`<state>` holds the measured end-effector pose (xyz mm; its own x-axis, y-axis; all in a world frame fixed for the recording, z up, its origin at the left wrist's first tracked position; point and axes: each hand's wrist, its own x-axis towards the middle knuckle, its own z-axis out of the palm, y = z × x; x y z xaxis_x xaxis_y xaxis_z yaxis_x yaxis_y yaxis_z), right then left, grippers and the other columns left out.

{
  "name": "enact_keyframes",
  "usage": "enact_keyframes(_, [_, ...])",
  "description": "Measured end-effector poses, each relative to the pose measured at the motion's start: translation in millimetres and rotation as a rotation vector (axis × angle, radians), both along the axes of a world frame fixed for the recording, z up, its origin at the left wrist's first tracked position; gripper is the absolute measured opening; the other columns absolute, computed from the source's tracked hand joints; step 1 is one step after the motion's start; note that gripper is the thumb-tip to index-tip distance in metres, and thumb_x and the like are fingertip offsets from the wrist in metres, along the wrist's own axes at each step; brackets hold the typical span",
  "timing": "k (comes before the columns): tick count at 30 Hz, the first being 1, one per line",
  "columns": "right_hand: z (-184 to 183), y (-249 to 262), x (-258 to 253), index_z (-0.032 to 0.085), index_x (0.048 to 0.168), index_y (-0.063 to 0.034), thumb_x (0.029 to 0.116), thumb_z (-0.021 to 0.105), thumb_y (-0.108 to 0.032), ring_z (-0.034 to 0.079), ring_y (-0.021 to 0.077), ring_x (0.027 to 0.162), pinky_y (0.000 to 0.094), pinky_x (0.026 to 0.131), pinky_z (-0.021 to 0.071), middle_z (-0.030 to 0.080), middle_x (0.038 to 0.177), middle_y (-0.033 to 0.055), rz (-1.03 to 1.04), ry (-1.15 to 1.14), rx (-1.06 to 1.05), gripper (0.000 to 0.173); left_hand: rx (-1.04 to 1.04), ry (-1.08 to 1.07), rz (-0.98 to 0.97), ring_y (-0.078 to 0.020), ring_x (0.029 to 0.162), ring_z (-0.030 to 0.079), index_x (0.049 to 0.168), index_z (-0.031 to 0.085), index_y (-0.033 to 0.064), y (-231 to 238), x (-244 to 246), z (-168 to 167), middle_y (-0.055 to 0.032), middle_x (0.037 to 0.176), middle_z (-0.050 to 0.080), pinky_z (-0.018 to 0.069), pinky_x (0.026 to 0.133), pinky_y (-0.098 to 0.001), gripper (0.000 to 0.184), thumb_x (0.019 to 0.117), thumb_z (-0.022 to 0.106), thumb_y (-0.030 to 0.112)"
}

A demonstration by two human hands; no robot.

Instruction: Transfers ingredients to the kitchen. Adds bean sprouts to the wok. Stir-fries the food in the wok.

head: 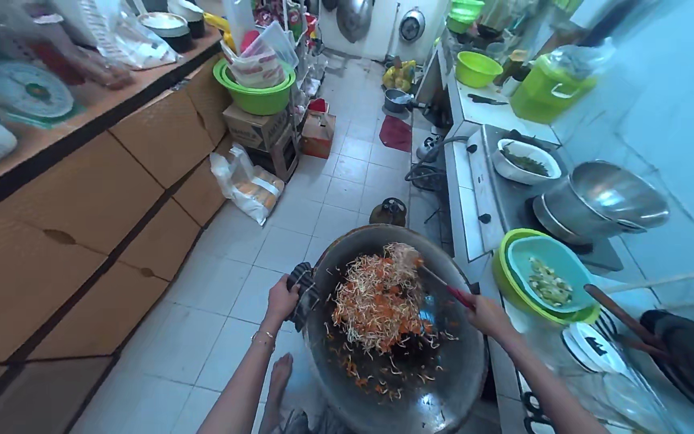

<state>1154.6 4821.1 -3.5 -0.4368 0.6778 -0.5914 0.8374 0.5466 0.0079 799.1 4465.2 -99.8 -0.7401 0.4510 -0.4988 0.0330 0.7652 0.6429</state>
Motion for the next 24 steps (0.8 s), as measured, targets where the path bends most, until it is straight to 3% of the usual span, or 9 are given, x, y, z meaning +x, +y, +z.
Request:
enact_keyframes(3, [-20,0,-33,0.041,0.158,-0.0376,0.1017,0.059,-0.022,0.067,0.041,0.112,0.0624,0.097,0.0509,0.071,0.123,0.0192,0.27,0.072,-0.055,0.061,-0.001,0.011,0.009,-0.0373,0.114,0.066,0.131,0.061,-0.0002,0,-3,-4,-0.0245,0.119,0.067,0.0491,0.101,-0.0552,0.034,0.1029,0.06,0.019])
enact_keyframes(6, [12,-11,-38,0.04,0.156,-0.0475,0.1022,0.057,-0.024,0.066,0.0392,0.117,0.062,0.098,0.0501,0.07,0.127,0.0152,0.477,-0.034,-0.065,0.061,0.019,0.007,0.003,-0.0378,0.113,0.066,0.129,0.062,-0.0012,-3,-7,-2,-0.0251,0.119,0.067,0.0494,0.101,-0.0555,0.034,0.1029,0.061,0.02])
enact_keyframes(9, [60,-1,-12,0.05,0.151,-0.0442,0.1,0.062,-0.027,0.067,0.0407,0.113,0.0645,0.093,0.0514,0.072,0.121,0.0158,0.404,-0.137,0.022,0.055,0.017,-0.008,0.024,-0.0399,0.112,0.065,0.129,0.061,-0.0012,-3,-2,-1,-0.026,0.117,0.067,0.0492,0.1,-0.0575,0.034,0.1033,0.06,0.021])
enact_keyframes(11, [70,6,-1,0.056,0.148,-0.0376,0.0976,0.063,-0.027,0.067,0.0422,0.114,0.0654,0.092,0.0517,0.071,0.122,0.0181,0.298,-0.238,0.074,0.052,-0.002,-0.008,0.042,-0.0402,0.112,0.066,0.13,0.06,-0.0002,1,0,1,-0.0256,0.117,0.067,0.0497,0.099,-0.0581,0.034,0.1035,0.06,0.021])
enact_keyframes(14, [36,-7,-5,0.066,0.137,-0.018,0.0959,0.064,-0.024,0.063,0.0455,0.119,0.0676,0.094,0.05,0.068,0.126,0.0234,0.198,-0.241,0.035,0.042,-0.021,0.005,0.05,-0.0409,0.112,0.066,0.13,0.06,-0.0011,6,1,5,-0.0262,0.117,0.067,0.0499,0.099,-0.0583,0.034,0.1019,0.061,0.018])
enact_keyframes(15, [15,-16,-7,0.064,0.139,-0.0179,0.0967,0.065,-0.023,0.064,0.0455,0.118,0.0676,0.096,0.0493,0.068,0.125,0.0239,0.211,-0.169,-0.023,0.043,-0.032,0.003,0.043,-0.0404,0.112,0.066,0.13,0.06,-0.0009,7,-1,5,-0.0258,0.117,0.067,0.0501,0.099,-0.0577,0.035,0.1013,0.061,0.018])
enact_keyframes(18, [-20,-64,-3,0.044,0.156,-0.0359,0.1022,0.058,-0.028,0.067,0.0423,0.114,0.0638,0.098,0.0507,0.07,0.123,0.0207,0.29,-0.03,-0.152,0.056,-0.047,-0.013,0.025,-0.0379,0.114,0.066,0.131,0.06,0.0003,2,-3,2,-0.0244,0.119,0.067,0.0501,0.1,-0.0563,0.036,0.1007,0.061,0.02])
enact_keyframes(21, [25,-114,24,0.043,0.157,-0.041,0.1027,0.056,-0.025,0.069,0.0433,0.106,0.0644,0.09,0.0537,0.072,0.118,0.0202,0.312,0.003,-0.09,0.057,-0.045,-0.018,0.008,-0.0361,0.114,0.066,0.129,0.062,0.0005,-4,-6,1,-0.0227,0.119,0.068,0.0499,0.101,-0.0547,0.036,0.1003,0.062,0.022])
enact_keyframes(24, [79,-162,56,0.049,0.154,-0.0351,0.1024,0.054,-0.024,0.07,0.0483,0.097,0.0683,0.078,0.0533,0.072,0.11,0.025,0.245,0.004,-0.042,0.054,-0.041,-0.02,0.012,-0.0361,0.115,0.066,0.13,0.061,0.0001,-8,-1,-3,-0.0226,0.119,0.068,0.0498,0.102,-0.0545,0.037,0.1005,0.062,0.022])
